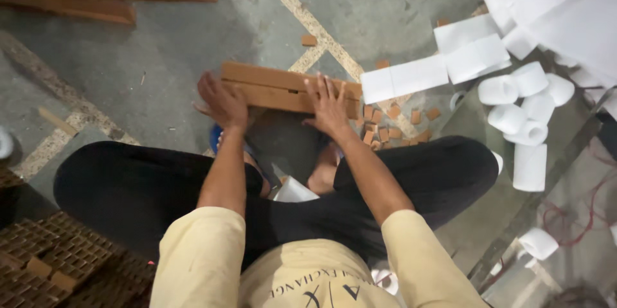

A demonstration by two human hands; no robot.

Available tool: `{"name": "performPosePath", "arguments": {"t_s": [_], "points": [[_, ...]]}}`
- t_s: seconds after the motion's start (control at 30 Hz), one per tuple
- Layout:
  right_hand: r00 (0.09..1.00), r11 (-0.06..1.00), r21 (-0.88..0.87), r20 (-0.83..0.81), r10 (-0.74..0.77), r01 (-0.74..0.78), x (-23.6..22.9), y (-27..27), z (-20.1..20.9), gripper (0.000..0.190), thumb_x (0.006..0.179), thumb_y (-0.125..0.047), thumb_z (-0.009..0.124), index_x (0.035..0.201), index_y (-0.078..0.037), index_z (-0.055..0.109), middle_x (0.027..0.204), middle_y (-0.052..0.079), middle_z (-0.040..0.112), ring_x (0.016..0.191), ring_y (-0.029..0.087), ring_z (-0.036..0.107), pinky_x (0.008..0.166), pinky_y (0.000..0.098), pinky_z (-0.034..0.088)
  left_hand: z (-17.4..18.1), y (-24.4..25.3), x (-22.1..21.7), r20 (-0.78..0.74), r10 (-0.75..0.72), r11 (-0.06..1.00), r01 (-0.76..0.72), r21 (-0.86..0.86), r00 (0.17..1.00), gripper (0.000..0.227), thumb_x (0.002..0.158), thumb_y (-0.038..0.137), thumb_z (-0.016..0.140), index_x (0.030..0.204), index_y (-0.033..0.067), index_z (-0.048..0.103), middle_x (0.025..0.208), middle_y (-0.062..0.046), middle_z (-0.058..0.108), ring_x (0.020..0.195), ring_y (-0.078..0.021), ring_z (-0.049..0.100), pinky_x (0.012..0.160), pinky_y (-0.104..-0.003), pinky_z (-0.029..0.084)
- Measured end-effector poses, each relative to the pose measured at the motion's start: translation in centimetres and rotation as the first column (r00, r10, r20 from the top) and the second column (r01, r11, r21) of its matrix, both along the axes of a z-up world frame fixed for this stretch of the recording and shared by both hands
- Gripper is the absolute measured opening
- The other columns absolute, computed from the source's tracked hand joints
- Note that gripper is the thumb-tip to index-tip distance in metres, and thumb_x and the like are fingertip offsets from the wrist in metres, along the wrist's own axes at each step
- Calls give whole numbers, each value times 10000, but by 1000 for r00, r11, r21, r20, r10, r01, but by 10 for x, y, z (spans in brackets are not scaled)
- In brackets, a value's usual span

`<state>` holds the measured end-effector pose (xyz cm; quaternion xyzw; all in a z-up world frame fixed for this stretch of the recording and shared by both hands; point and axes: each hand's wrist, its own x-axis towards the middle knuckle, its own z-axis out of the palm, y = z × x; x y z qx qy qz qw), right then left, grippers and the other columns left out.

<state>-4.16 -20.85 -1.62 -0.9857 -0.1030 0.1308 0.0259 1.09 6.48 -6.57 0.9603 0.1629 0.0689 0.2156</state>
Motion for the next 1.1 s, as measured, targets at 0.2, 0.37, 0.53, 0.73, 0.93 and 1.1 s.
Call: {"name": "performPosePath", "arguments": {"t_s": [0.2, 0.37, 0.53, 0.73, 0.93, 1.1], "points": [[997, 999, -32, -71, -44, 42, 7, -21, 10, 1383, 598, -700, 857, 1607, -126, 106, 1662, 204, 115, 1550, 384, 138, 1165, 743, 128, 68, -47, 9, -135, -788, 616, 778, -128, 601, 1136, 717, 493, 785, 1607, 9, 269, 1635, -223, 316, 1509, -382, 295, 1166, -627, 232], [998, 999, 4, -52, -35, 36, 11, -29, 0, 1360, 605, -662, 862, 1612, -79, 156, 1653, 223, 202, 1524, 389, 229, 1182, 703, 181, 92, -60, 29, -375, -832, 405, 910, 93, 409, 1207, 569, 626, 841, 1520, 95, 322, 1589, -169, 325, 1470, -334, 269, 1155, -642, 143], [985, 998, -34, 163, 58, -53, 2, -31, -18, 1165, 739, -626, 814, 1611, -96, 252, 1553, 187, 366, 1438, 372, 378, 1183, 650, 270, 72, -54, 39, -215, -901, 370, 926, 70, 376, 1071, 655, 529, 845, 1517, 66, 410, 1468, -189, 470, 1379, -362, 404, 1157, -582, 236], [995, 995, -46, 45, 92, -90, 16, -40, -27, 1173, 664, -672, 809, 1563, -98, 321, 1437, 212, 424, 1360, 388, 387, 1110, 626, 277, 42, -56, 49, -207, -917, 338, 940, 48, 340, 1083, 578, 478, 860, 1489, 77, 434, 1423, -163, 492, 1356, -344, 424, 1139, -570, 251], [996, 995, -41, -9, 88, -88, 19, -35, -10, 1285, 586, -681, 828, 1595, -99, 286, 1433, 178, 421, 1368, 363, 390, 1120, 593, 282, 50, -55, 50, -263, -899, 339, 937, 87, 349, 1115, 557, 514, 872, 1481, 86, 420, 1428, -157, 483, 1353, -330, 408, 1115, -566, 263], [996, 996, -39, -52, 74, -76, 22, -33, 1, 1364, 595, -811, 749, 1613, -69, 229, 1585, 214, 276, 1483, 403, 262, 1162, 666, 169, 48, -62, 30, -264, -862, 408, 901, 148, 433, 1166, 562, 595, 872, 1503, 71, 426, 1430, -144, 493, 1352, -308, 418, 1089, -534, 290]]}}
